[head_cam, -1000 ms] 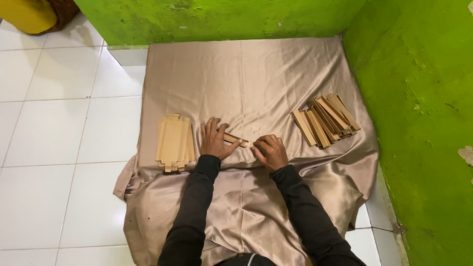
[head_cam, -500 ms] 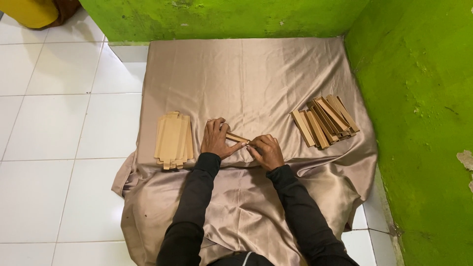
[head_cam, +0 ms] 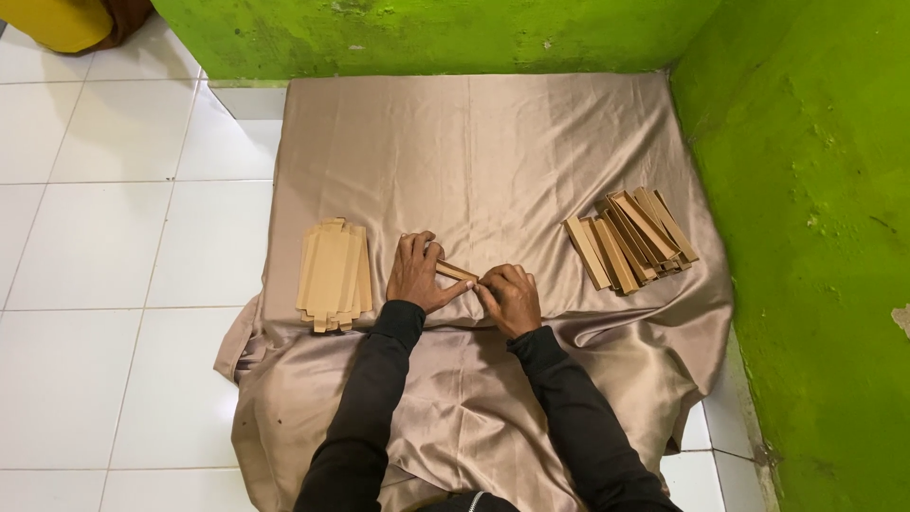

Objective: The person folds cardboard pieces by hand and stacks them on a fabric surface, then picks up a flat template to fold into a rectangular component.

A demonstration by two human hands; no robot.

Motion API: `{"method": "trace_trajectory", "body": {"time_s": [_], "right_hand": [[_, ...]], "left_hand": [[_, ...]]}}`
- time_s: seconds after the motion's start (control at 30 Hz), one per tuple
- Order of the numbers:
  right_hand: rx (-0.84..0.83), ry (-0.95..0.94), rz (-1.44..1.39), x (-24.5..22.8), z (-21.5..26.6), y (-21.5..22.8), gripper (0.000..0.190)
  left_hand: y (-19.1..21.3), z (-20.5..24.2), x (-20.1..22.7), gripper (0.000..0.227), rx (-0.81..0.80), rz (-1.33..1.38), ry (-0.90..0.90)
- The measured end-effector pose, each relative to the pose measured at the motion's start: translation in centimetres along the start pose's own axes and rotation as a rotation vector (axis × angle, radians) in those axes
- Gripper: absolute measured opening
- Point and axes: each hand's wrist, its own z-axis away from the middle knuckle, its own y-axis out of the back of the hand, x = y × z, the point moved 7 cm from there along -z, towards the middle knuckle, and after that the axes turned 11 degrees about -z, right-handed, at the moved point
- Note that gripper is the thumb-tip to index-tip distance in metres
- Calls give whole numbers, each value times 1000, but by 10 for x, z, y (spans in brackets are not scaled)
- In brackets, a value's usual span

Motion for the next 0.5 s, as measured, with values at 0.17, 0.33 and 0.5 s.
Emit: {"method": "trace_trajectory", "body": {"time_s": [0.17,0.33,0.5], "right_hand": [[-34,-31,-17,3,-2,-3,6],[-19,-79,-19,7,-2,-6,5],[78,-93,38,13,-1,-1,22]], "left_hand": [[-1,-1,-2,70,-11,-25,-8],[-4,1,-4,74,-6,6,-7],[2,0,-2,70,10,0,-7]]}}
